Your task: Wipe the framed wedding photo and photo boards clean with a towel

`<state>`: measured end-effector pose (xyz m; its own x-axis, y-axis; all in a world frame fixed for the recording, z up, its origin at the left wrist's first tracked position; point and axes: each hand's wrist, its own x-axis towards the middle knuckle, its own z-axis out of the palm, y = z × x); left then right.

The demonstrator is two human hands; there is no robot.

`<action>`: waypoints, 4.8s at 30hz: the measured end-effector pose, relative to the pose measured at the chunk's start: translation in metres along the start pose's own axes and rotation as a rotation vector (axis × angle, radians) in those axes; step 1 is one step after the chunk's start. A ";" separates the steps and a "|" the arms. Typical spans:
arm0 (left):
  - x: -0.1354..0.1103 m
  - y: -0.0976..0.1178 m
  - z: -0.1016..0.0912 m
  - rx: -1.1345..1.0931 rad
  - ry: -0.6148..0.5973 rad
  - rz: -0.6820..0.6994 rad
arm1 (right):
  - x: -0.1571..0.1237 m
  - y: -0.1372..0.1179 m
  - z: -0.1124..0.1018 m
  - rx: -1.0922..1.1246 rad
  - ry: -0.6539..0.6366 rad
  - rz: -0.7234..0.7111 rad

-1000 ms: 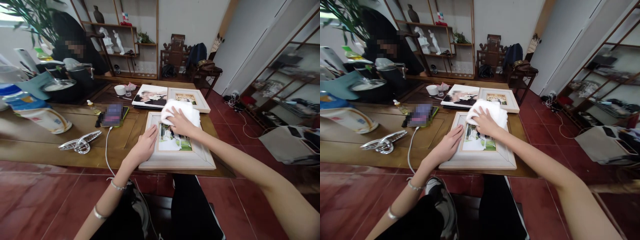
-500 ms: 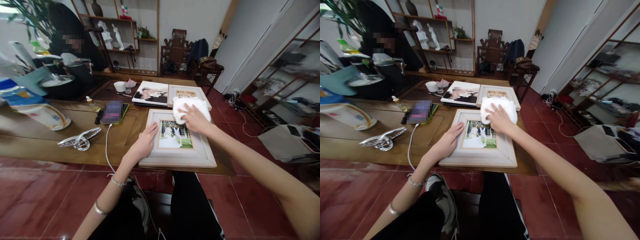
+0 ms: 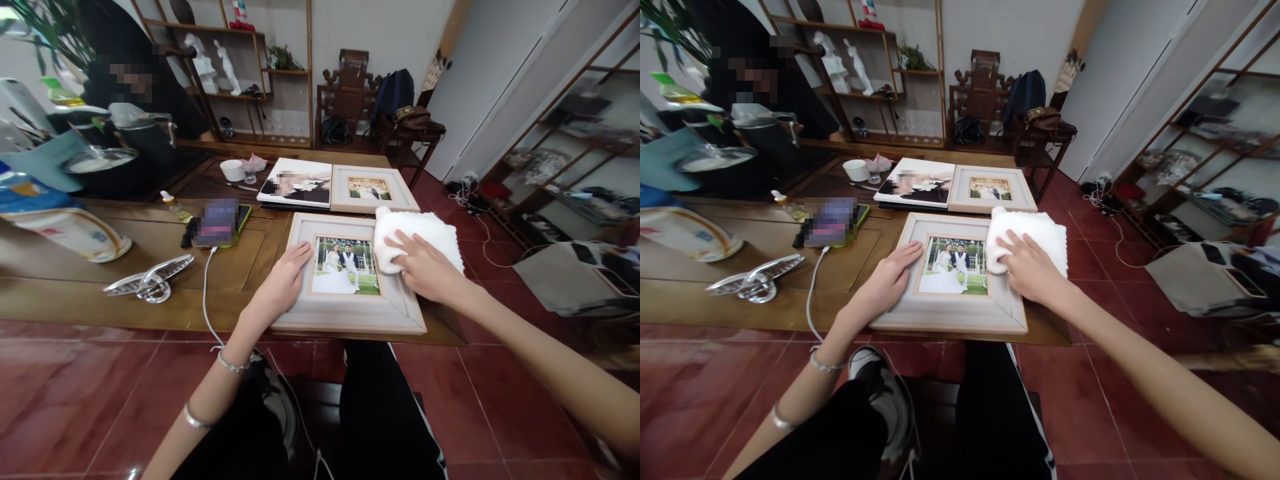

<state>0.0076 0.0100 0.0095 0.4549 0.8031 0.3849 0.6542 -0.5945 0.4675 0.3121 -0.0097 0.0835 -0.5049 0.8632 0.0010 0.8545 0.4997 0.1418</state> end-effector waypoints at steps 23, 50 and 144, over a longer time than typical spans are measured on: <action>-0.004 -0.004 0.003 -0.022 -0.014 0.010 | 0.061 0.014 -0.002 0.012 0.101 0.069; -0.005 -0.004 0.006 0.009 0.011 0.002 | 0.052 -0.017 0.010 0.012 0.039 0.093; -0.009 0.011 -0.003 -0.129 0.072 -0.043 | 0.016 -0.136 -0.022 0.226 -0.133 -0.349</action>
<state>0.0085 -0.0039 0.0137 0.3808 0.8256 0.4164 0.5871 -0.5638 0.5810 0.1854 -0.0659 0.0863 -0.7605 0.6345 -0.1385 0.6485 0.7533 -0.1097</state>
